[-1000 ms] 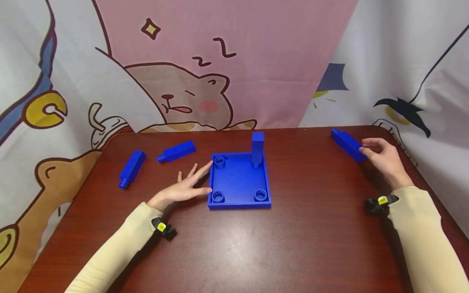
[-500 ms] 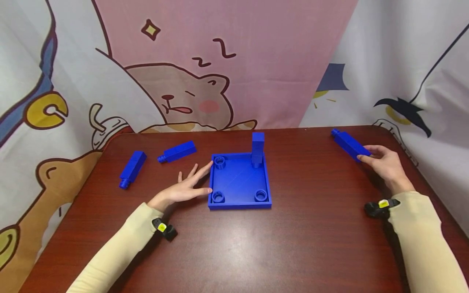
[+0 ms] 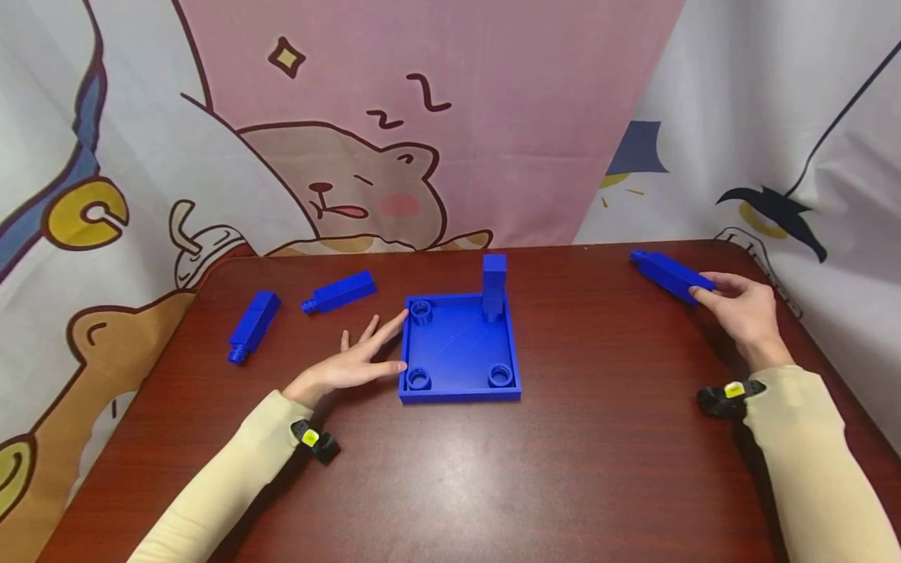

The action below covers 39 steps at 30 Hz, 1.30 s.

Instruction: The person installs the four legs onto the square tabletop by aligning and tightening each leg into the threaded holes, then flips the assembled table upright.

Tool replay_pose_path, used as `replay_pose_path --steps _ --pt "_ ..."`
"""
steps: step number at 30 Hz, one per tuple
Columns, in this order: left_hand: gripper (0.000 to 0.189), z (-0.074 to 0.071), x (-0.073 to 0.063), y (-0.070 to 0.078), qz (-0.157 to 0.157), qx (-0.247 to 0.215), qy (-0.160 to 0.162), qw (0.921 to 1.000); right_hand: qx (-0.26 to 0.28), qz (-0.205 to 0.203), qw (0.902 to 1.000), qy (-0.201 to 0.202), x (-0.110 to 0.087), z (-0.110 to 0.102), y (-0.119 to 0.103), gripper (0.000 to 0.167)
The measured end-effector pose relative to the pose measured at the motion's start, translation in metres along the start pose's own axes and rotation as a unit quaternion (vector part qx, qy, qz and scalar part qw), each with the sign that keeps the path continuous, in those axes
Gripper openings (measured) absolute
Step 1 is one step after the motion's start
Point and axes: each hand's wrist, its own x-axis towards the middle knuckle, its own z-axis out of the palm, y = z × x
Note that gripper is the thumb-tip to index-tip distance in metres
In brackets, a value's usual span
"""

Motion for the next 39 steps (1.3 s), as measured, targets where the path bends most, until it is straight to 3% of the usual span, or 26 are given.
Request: replay_pose_path --steps 7,16,28,39 --pt "0.086 0.0 0.0 0.0 -0.001 0.001 0.001 1.0 0.027 -0.02 0.9989 0.033 -0.002 0.002 -0.011 0.046" --pt "0.085 0.001 0.002 -0.002 -0.001 0.004 0.003 1.0 0.065 -0.068 0.9951 0.031 -0.01 0.008 -0.033 0.038" --pt "0.086 0.0 0.0 0.0 -0.003 -0.007 -0.004 1.0 0.098 -0.098 0.9901 -0.022 -0.026 0.016 -0.066 0.038" --pt "0.085 0.0 0.002 -0.003 -0.002 -0.007 -0.002 1.0 0.084 -0.161 0.9816 -0.059 -0.039 0.02 -0.091 0.038"
